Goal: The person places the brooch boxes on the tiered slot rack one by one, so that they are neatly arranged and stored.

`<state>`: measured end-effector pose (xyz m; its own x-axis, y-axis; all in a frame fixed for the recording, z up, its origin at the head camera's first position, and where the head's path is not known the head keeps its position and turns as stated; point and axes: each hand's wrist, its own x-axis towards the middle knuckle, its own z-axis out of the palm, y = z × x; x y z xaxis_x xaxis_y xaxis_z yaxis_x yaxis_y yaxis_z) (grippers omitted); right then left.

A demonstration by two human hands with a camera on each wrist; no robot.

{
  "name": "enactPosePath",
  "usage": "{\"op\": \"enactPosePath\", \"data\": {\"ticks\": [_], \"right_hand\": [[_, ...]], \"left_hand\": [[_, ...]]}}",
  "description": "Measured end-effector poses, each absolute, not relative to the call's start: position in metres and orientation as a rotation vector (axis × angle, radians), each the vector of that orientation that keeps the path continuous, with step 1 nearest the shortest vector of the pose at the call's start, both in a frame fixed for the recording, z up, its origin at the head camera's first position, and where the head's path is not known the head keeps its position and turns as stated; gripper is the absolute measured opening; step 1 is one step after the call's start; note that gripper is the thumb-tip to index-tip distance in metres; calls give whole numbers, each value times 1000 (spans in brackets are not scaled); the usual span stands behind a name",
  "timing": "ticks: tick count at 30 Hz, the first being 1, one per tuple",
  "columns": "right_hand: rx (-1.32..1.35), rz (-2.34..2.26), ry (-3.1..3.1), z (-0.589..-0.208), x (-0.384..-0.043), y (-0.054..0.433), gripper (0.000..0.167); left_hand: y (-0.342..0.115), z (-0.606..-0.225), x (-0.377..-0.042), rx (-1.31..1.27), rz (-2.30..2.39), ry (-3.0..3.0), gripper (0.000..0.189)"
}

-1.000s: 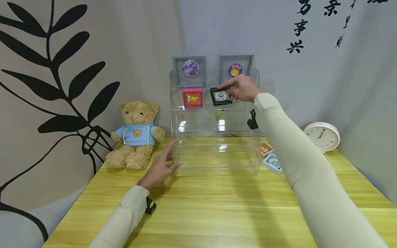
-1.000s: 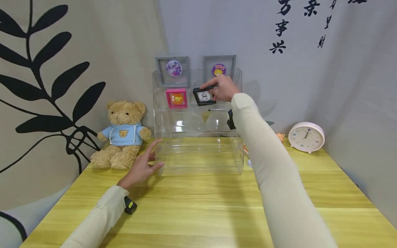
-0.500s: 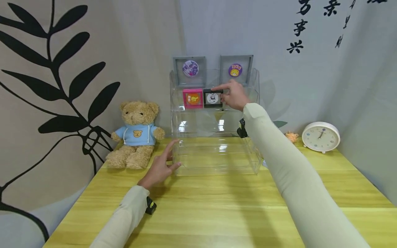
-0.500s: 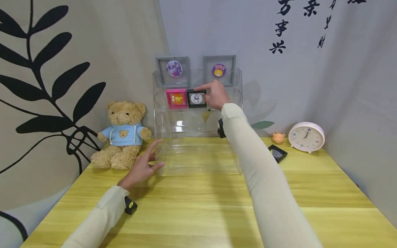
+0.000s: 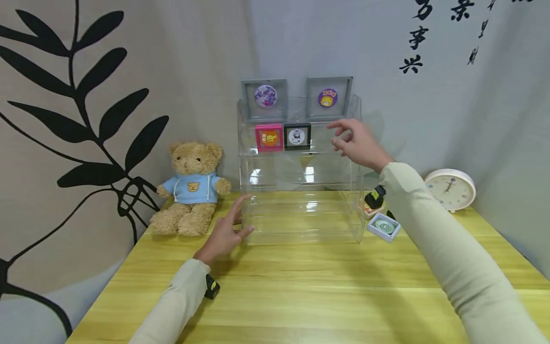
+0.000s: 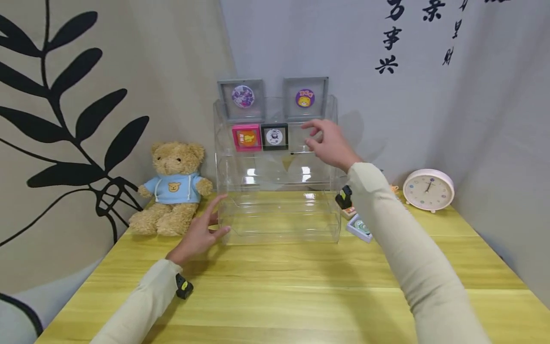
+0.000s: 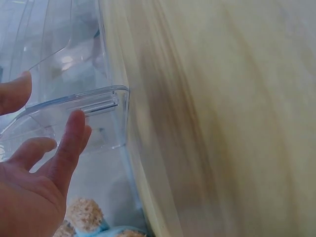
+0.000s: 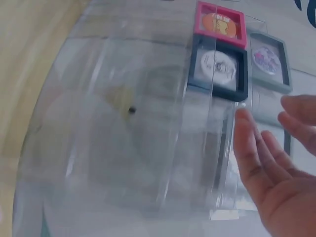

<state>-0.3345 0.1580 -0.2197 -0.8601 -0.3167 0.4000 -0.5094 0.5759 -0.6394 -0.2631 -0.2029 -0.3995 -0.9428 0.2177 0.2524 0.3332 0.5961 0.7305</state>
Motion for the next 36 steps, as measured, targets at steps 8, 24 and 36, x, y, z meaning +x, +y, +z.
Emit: {"op": "enactPosePath", "data": {"ticks": [8,24,36], "right_hand": [[673,1120,-2663,-263,-296,225,32],[426,841,-3130,-377,-286,300,66],[378,749,-3115,-405,-295,300,77]], "left_hand": [[-203,-400,-263,-460,-1273,-2693,90],[-202,-400,-263,-473,-1291,-2683,92],[-202,-401,-264,-475,-1275,-2680,90]]}}
